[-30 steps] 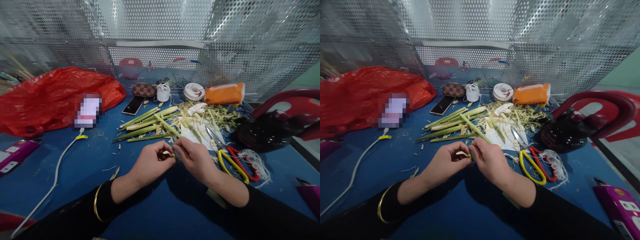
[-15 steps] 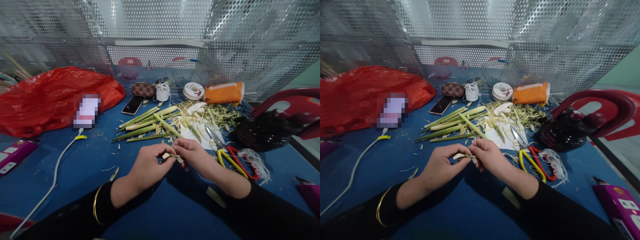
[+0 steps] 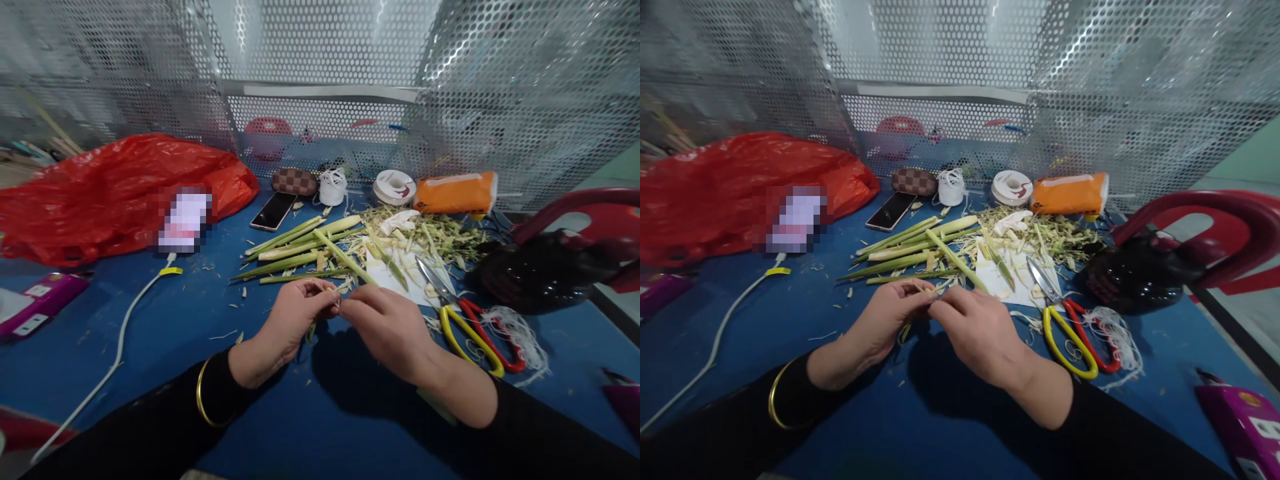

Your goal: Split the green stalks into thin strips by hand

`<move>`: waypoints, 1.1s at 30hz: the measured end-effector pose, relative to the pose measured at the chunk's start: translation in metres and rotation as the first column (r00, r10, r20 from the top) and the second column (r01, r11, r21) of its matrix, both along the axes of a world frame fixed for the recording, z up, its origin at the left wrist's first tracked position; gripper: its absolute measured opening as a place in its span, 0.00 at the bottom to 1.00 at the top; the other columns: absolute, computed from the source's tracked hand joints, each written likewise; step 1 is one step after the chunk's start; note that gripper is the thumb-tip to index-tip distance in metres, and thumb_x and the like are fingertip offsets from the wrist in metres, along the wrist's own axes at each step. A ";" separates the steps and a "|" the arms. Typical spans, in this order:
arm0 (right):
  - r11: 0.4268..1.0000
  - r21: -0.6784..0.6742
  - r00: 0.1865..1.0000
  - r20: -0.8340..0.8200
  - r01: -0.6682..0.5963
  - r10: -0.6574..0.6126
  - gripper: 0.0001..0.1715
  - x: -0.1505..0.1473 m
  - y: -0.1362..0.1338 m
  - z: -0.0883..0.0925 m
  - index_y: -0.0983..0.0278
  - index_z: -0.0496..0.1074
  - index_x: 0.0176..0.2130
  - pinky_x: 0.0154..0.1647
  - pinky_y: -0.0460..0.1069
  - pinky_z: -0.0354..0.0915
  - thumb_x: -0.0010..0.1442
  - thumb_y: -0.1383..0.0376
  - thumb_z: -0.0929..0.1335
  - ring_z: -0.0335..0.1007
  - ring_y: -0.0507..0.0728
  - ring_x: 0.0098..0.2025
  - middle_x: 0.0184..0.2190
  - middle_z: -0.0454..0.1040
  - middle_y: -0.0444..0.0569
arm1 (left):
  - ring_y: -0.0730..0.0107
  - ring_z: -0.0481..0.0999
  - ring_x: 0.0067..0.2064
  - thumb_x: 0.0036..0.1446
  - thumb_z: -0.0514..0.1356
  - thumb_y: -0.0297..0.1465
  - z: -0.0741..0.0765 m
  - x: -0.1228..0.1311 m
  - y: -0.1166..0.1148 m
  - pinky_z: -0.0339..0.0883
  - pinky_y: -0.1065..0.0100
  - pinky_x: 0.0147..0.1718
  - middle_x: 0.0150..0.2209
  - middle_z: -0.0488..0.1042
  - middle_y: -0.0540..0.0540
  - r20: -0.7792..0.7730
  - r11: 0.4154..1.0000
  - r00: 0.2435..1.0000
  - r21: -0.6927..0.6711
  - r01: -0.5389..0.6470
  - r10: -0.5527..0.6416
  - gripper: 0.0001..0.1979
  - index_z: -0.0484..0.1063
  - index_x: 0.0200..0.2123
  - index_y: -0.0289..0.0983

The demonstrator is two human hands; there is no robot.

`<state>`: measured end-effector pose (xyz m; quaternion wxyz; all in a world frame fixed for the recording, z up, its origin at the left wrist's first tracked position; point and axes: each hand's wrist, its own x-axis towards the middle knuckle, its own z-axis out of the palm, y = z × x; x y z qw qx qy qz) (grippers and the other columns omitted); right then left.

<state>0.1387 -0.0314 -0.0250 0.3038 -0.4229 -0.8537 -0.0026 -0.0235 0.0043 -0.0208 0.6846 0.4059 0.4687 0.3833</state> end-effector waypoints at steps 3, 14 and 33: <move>0.989 0.148 0.998 0.053 -0.025 0.017 0.13 -0.001 0.001 -0.001 0.63 0.73 0.36 0.42 0.52 0.63 0.63 0.72 0.61 0.69 0.58 0.43 0.42 0.75 0.53 | 0.77 0.70 0.26 0.43 0.65 0.26 0.000 0.001 -0.003 0.65 0.74 0.29 0.23 0.72 0.53 -0.040 0.997 0.996 0.029 0.076 -0.075 0.04 0.73 0.25 0.33; 0.956 -0.244 0.979 -0.080 0.162 -0.186 0.10 -0.001 0.002 -0.004 0.62 0.66 0.34 0.25 0.45 0.57 0.65 0.66 0.59 0.67 0.53 0.24 0.24 0.73 0.45 | 0.73 0.73 0.25 0.44 0.64 0.26 0.006 0.002 -0.010 0.68 0.69 0.30 0.25 0.74 0.51 -0.050 0.957 0.957 0.026 0.288 -0.286 0.06 0.70 0.29 0.34; 0.709 -0.705 0.815 -0.400 0.018 -0.419 0.10 -0.004 0.006 -0.003 0.62 0.66 0.28 0.13 0.42 0.54 0.60 0.63 0.62 0.58 0.48 0.12 0.15 0.63 0.36 | 0.72 0.73 0.31 0.52 0.58 0.25 0.009 -0.001 -0.018 0.64 0.72 0.32 0.31 0.77 0.50 -0.546 0.710 0.832 0.548 0.443 -0.098 0.07 0.75 0.31 0.39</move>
